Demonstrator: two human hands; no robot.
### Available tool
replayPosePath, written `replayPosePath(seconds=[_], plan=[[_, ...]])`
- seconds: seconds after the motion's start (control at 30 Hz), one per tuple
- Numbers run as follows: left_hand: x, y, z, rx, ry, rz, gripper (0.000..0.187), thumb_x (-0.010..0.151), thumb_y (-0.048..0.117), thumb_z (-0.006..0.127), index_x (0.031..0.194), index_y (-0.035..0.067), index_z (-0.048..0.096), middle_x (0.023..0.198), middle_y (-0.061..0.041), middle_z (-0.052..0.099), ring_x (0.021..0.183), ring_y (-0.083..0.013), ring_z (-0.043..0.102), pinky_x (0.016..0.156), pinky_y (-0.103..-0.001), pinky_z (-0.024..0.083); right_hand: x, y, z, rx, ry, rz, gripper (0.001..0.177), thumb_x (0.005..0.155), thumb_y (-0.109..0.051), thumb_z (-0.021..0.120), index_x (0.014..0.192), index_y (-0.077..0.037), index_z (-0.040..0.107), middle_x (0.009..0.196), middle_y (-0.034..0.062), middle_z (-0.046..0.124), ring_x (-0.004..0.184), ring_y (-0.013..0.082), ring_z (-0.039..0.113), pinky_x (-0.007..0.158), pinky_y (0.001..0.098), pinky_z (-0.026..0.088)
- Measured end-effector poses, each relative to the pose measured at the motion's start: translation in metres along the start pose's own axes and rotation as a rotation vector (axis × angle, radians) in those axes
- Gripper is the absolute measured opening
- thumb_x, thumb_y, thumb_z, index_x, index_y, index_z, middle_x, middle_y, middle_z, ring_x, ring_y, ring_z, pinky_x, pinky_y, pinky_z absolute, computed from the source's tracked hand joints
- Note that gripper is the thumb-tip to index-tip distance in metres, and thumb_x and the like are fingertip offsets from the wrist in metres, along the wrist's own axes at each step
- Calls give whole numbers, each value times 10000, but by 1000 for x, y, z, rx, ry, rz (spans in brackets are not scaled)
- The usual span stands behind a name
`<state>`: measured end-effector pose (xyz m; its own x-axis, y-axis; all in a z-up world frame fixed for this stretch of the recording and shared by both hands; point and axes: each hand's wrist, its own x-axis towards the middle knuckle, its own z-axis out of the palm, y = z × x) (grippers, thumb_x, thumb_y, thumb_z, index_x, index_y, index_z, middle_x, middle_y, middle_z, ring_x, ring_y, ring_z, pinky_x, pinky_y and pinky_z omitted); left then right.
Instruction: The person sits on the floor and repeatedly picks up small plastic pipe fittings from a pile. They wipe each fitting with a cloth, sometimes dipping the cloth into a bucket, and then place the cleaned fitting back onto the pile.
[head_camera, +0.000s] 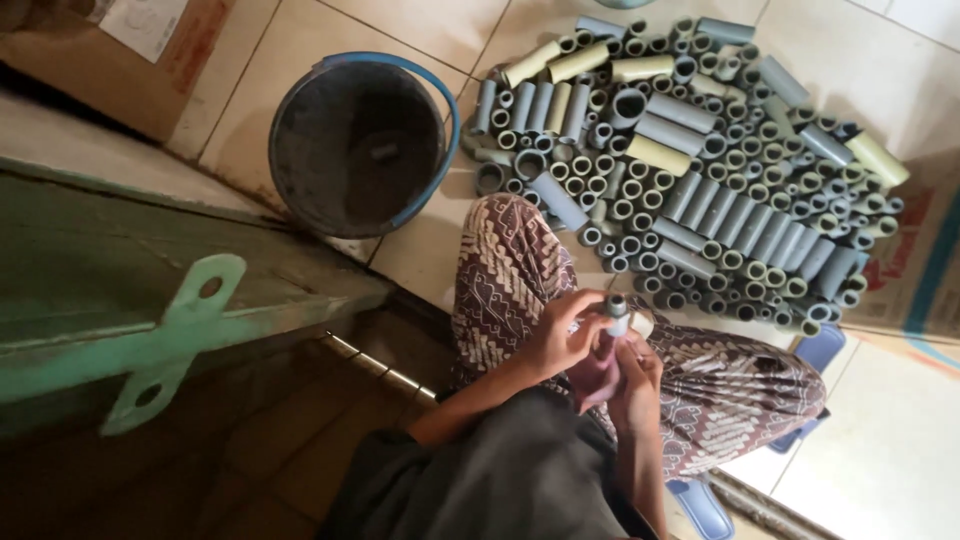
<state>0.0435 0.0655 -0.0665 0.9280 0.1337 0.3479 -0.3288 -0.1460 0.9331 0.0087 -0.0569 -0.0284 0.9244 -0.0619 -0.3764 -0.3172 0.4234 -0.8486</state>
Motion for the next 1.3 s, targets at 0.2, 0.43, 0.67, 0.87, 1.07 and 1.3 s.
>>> replayPosePath(seconds=[0.2, 0.43, 0.67, 0.87, 1.07, 1.3], plan=[[15, 15, -16, -126, 36, 52, 217, 969, -14, 647, 1184, -37, 661, 1083, -217, 720, 1021, -396, 709, 861, -453, 596, 32, 40, -59, 193, -276, 5, 199, 941, -113, 579, 938, 72, 654, 695, 187, 562, 564, 192, 540, 558, 277, 426], [64, -8, -137, 276, 210, 149, 324, 966, -156, 591, 1273, -56, 564, 1223, -169, 626, 1176, -260, 626, 991, -246, 629, 39, 31, -78, 158, -307, 93, 187, 950, -159, 630, 1043, -18, 710, 856, 52, 693, 699, 149, 611, 688, 223, 435], [26, -90, -164, 459, 351, -52, 327, 1012, -81, 558, 1331, -9, 569, 1256, -182, 648, 1176, -337, 649, 1020, -417, 563, 40, 15, -62, 175, -330, 57, 210, 985, -179, 592, 1019, 4, 689, 880, 71, 642, 743, 173, 594, 729, 261, 448], [32, -191, -175, 364, 464, -279, 216, 1027, 71, 593, 1227, 3, 635, 1184, -190, 679, 1095, -328, 656, 936, -435, 526, 45, 15, -50, 141, -354, 45, 224, 990, -206, 575, 1022, -9, 676, 844, 43, 619, 689, 142, 553, 667, 237, 414], [57, -323, -177, 557, 595, -408, 556, 933, 212, 728, 1357, -93, 537, 1413, -314, 547, 1343, -442, 498, 1164, -462, 339, 45, 14, -45, 120, -352, 42, 215, 981, -211, 590, 986, -21, 691, 827, 41, 629, 678, 153, 561, 670, 258, 420], [73, -349, -175, 859, 689, 32, 641, 866, 292, 862, 1267, -135, 602, 1270, -304, 654, 1225, -420, 618, 1108, -444, 456, 47, 14, -50, 170, -350, 63, 202, 952, -209, 639, 1026, -39, 721, 868, 29, 669, 697, 148, 573, 700, 274, 434]])
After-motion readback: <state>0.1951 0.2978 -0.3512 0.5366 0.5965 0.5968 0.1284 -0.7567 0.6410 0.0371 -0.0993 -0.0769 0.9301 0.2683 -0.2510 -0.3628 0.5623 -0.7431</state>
